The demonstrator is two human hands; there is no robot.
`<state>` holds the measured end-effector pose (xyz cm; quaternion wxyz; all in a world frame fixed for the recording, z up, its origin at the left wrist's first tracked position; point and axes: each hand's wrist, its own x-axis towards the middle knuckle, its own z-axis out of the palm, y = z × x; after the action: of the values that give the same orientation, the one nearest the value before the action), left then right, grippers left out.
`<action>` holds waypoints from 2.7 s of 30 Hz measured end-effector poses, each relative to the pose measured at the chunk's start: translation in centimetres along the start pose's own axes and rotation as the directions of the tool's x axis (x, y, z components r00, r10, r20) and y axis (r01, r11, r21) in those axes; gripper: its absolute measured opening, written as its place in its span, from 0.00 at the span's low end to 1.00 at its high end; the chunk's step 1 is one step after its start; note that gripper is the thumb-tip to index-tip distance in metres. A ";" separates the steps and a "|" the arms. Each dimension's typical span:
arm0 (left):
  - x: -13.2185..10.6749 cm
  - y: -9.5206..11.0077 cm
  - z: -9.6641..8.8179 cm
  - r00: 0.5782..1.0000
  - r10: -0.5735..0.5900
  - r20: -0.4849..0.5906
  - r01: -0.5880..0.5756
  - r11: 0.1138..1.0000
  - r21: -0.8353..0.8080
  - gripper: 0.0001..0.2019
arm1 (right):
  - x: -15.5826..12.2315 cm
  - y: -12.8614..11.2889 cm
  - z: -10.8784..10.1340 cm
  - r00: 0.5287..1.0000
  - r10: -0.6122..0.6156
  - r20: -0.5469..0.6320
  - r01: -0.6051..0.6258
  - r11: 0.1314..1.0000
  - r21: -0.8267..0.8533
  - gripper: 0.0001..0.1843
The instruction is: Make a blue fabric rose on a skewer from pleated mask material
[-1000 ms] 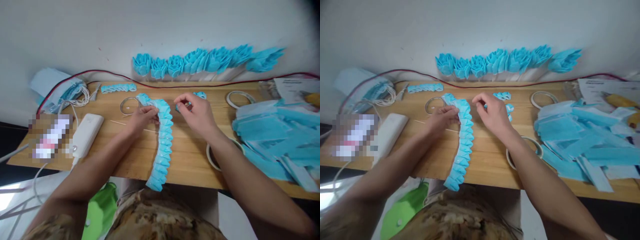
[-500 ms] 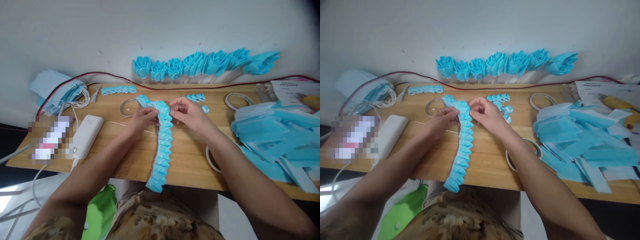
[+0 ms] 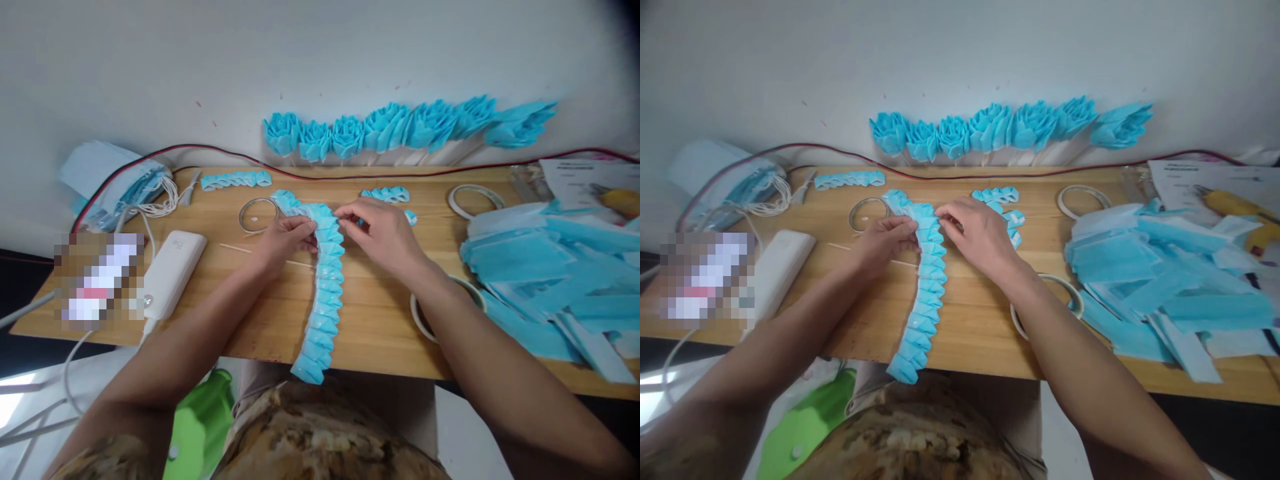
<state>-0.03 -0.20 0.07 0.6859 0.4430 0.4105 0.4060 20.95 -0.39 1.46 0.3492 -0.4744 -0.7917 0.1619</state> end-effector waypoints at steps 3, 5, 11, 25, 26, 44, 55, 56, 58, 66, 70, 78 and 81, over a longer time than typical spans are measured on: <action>0.0 0.1 0.1 1.000 -0.021 0.002 0.020 0.999 0.026 0.14 | -0.1 0.2 0.0 0.994 -0.108 0.002 0.107 0.989 -0.101 0.08; -0.1 0.2 0.2 0.999 -0.038 -0.005 0.038 0.998 0.054 0.12 | -0.1 0.3 0.1 0.990 -0.141 0.000 0.140 0.979 -0.147 0.09; -0.1 0.4 0.4 0.998 -0.050 -0.036 0.052 0.997 0.054 0.10 | 0.0 0.4 0.4 0.989 -0.150 0.006 0.149 0.976 -0.159 0.10; -0.1 0.3 0.1 0.999 0.020 -0.026 -0.019 0.999 0.044 0.17 | 0.1 0.0 0.4 0.918 0.361 0.163 -0.382 0.701 0.602 0.20; -0.1 0.3 0.1 0.999 0.024 -0.029 -0.023 0.999 0.048 0.17 | 0.1 -0.1 0.4 0.917 0.353 0.183 -0.386 0.680 0.623 0.21; 0.1 0.0 -0.1 0.998 0.035 -0.059 -0.029 0.994 0.104 0.19 | 0.1 -0.1 0.3 0.935 0.284 0.212 -0.354 0.715 0.603 0.20; 0.1 0.2 0.2 0.997 0.044 -0.064 -0.035 0.990 0.138 0.15 | 0.0 0.1 0.6 0.942 0.249 0.224 -0.335 0.718 0.610 0.23; 0.1 0.2 0.2 0.997 0.042 -0.069 -0.031 0.990 0.141 0.15 | 0.0 0.1 0.6 0.942 0.248 0.225 -0.335 0.720 0.608 0.23; 0.1 0.2 0.3 0.997 0.035 -0.074 -0.025 0.990 0.136 0.14 | 0.0 0.2 0.7 0.942 0.243 0.231 -0.335 0.724 0.603 0.23; 0.1 0.2 -0.1 0.999 0.014 -0.051 -0.011 0.998 0.057 0.15 | -0.1 0.1 0.3 0.991 0.130 -0.002 -0.125 0.955 0.271 0.17; 0.2 0.0 -0.2 1.000 0.006 -0.003 -0.006 0.999 0.043 0.17 | -0.2 0.1 -0.3 0.994 -0.103 -0.034 0.103 0.995 0.004 0.13; 0.1 0.0 -0.1 0.999 -0.010 0.035 0.006 0.993 0.116 0.18 | -0.3 0.5 -0.1 0.970 -0.243 0.025 0.244 0.964 -0.110 0.10; 0.0 0.0 0.0 0.999 -0.022 0.035 0.017 0.989 0.145 0.19 | -0.3 0.4 -0.1 0.968 -0.248 0.046 0.252 0.953 -0.168 0.13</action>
<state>-0.04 -0.15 0.10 0.6634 0.4949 0.4304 0.3603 21.37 -0.49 1.21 0.3149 -0.3967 -0.8606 0.0530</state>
